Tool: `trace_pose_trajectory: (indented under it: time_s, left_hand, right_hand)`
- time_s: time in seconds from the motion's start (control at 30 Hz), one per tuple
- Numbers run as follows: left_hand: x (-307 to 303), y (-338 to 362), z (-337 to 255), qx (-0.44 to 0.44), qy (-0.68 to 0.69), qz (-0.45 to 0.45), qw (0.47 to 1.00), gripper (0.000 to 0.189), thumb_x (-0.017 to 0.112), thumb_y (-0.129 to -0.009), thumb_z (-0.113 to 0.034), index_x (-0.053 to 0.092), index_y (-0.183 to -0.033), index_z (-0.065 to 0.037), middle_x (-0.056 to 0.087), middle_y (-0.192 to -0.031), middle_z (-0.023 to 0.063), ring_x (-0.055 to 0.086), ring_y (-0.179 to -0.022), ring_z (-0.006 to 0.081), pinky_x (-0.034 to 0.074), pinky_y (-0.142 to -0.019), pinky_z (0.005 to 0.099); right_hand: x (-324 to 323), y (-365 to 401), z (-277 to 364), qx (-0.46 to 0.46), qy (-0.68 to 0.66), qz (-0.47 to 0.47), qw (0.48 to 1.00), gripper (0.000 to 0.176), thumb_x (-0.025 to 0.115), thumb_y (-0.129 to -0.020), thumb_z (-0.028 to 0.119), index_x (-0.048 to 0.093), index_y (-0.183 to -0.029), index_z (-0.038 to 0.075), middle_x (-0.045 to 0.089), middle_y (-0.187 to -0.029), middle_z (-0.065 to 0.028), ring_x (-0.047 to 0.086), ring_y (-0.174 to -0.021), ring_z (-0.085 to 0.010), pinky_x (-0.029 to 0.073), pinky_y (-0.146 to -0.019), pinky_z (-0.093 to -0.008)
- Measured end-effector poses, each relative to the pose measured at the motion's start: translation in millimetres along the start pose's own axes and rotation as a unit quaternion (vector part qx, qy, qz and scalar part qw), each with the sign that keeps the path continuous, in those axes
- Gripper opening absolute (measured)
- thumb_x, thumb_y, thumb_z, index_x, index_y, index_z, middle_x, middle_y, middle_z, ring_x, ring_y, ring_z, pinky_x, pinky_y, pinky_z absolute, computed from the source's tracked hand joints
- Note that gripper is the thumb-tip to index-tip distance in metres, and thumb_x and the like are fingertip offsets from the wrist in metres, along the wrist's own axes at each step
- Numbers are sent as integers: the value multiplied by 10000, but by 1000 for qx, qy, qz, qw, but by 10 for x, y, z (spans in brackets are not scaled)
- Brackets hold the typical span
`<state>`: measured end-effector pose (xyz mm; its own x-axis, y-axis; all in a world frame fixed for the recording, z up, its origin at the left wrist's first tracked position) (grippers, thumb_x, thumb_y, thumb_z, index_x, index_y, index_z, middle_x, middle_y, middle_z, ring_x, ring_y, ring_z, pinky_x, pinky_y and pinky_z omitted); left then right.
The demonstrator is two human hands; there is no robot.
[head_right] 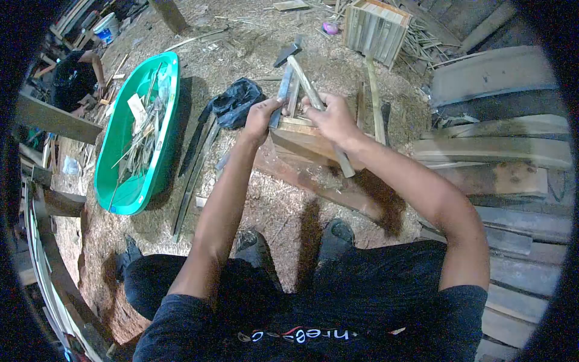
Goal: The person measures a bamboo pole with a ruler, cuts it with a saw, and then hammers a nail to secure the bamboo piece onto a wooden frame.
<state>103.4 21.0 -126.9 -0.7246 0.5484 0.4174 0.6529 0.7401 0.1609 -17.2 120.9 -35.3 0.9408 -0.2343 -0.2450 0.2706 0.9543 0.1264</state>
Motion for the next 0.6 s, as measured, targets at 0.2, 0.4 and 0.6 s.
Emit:
trace_pose_trajectory:
  time_s: [0.2, 0.4, 0.6]
  left_hand:
    - [-72, 1, 57, 17, 6, -52, 998, 221, 612, -950, -238, 698, -937, -35, 637, -748, -16, 536, -658, 64, 405, -626, 223]
    - [-163, -25, 147, 22, 6, -58, 998, 294, 576, -965, -304, 691, -900, -41, 637, -762, -7, 533, -674, 72, 401, -630, 229]
    - [-186, -38, 218, 9, 24, -53, 998, 306, 546, -975, -286, 682, -912, -19, 642, -806, 8, 537, -696, 81, 410, -638, 242]
  right_hand:
    - [123, -19, 18, 12, -59, 22, 998, 193, 617, -888, 65, 632, -1049, -41, 683, -785, -55, 537, -536, -50, 426, -466, -210]
    - [347, -72, -19, -25, -4, 79, 997, 156, 575, -949, 89, 593, -1058, -20, 712, -896, -96, 532, -537, -39, 432, -458, -194]
    - [438, -160, -27, -32, 40, 103, 993, 181, 637, -898, 142, 669, -966, -23, 707, -803, -66, 597, -548, -95, 490, -508, -270]
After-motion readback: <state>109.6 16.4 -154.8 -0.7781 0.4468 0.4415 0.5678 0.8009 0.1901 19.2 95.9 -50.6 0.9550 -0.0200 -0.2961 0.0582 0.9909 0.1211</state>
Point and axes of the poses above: each hand's wrist, its own y-axis away from the middle knuckle, its own x-axis out of the palm, z = x × y, the point moved 10 cm from there along -y, towards the middle knuckle
